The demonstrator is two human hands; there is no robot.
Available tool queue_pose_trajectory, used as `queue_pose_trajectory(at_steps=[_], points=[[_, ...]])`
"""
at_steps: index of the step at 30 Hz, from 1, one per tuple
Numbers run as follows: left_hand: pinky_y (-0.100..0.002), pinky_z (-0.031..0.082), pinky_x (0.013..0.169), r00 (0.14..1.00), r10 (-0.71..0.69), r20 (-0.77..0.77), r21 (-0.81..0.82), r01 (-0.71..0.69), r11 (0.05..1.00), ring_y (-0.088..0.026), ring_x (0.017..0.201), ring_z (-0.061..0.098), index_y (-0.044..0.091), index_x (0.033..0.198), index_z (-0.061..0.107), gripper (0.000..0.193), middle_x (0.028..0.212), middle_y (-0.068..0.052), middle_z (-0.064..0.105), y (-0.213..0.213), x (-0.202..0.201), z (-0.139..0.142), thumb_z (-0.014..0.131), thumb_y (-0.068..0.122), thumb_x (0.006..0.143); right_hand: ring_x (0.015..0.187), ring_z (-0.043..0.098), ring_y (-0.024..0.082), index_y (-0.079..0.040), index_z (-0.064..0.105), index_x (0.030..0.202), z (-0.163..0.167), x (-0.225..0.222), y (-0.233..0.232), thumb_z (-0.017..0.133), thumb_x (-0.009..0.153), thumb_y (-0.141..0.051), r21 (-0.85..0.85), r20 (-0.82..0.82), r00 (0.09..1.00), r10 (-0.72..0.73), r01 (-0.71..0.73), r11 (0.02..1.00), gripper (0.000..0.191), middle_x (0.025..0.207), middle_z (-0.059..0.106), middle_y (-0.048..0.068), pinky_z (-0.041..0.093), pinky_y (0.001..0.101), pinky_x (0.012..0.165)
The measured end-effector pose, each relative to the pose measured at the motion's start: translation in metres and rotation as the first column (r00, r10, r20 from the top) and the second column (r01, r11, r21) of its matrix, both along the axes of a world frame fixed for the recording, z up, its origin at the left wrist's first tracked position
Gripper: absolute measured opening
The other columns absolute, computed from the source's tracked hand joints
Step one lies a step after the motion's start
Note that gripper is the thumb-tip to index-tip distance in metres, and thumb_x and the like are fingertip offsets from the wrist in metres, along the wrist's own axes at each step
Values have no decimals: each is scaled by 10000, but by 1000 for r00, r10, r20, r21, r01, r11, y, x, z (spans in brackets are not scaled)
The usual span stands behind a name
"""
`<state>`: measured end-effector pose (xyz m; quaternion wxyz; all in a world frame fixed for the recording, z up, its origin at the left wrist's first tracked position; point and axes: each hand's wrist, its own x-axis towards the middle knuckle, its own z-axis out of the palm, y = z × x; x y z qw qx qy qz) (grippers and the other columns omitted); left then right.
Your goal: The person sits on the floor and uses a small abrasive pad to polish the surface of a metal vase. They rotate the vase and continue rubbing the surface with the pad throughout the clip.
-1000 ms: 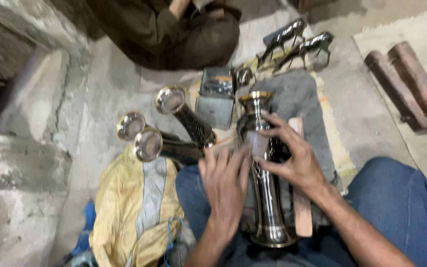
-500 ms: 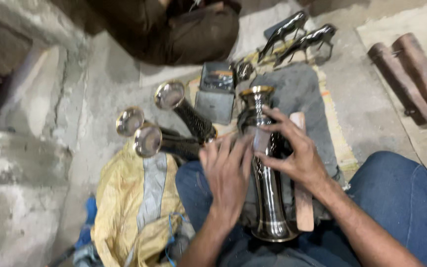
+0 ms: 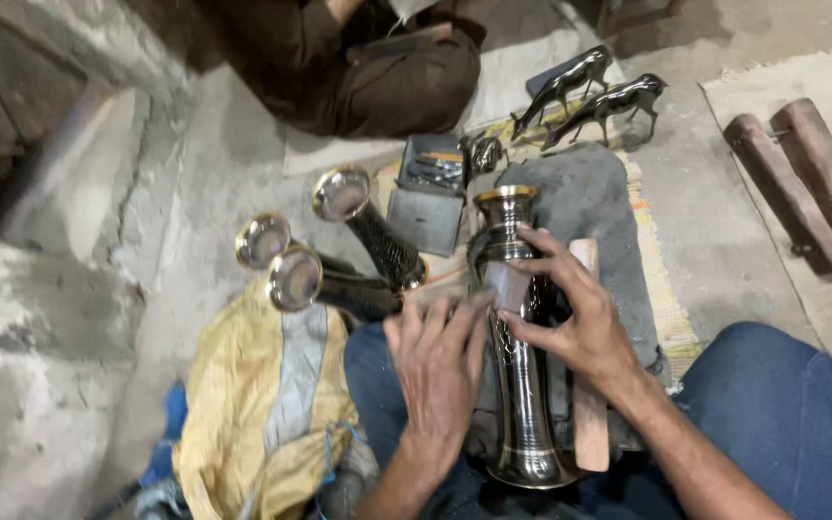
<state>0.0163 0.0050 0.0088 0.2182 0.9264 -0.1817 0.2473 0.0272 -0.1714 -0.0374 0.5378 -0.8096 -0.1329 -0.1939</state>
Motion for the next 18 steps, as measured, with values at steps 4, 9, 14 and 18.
queue_pose_trajectory(at_steps=[4,9,14,18], points=[[-448,381,873,999,-42,33,15,42,999,-269,1046,575,184,1200,732,288,1085,-38,674,1,1,3,755,157,915,1502,412,354,-77,651,1233,-1,-1,0,897,714,-191,-8,-4,1000,11,-11,1000,585,1576,496,135,379,525,1215],[-461,385,894,998,-32,47,24,31,999,-289,1073,573,188,1189,743,332,1056,-48,659,1,-2,10,758,140,861,1505,399,365,-73,658,1214,-1,0,-1,908,703,-191,-3,14,1000,-5,5,1000,581,1560,511,129,368,516,1215],[-462,381,910,999,-40,37,3,40,999,-287,1052,564,176,1205,729,307,1073,-45,658,0,-2,9,762,141,902,1506,423,352,-71,645,1247,1,-2,-1,889,728,-184,2,6,1000,7,-7,1000,584,1572,503,135,396,493,1213],[-456,384,902,999,-34,30,11,33,999,-282,1075,571,169,1197,716,316,1081,-47,656,0,-4,5,754,139,885,1505,418,355,-68,653,1236,3,-3,-1,892,723,-164,-12,-10,1000,8,-8,1000,574,1567,509,139,377,506,1209]])
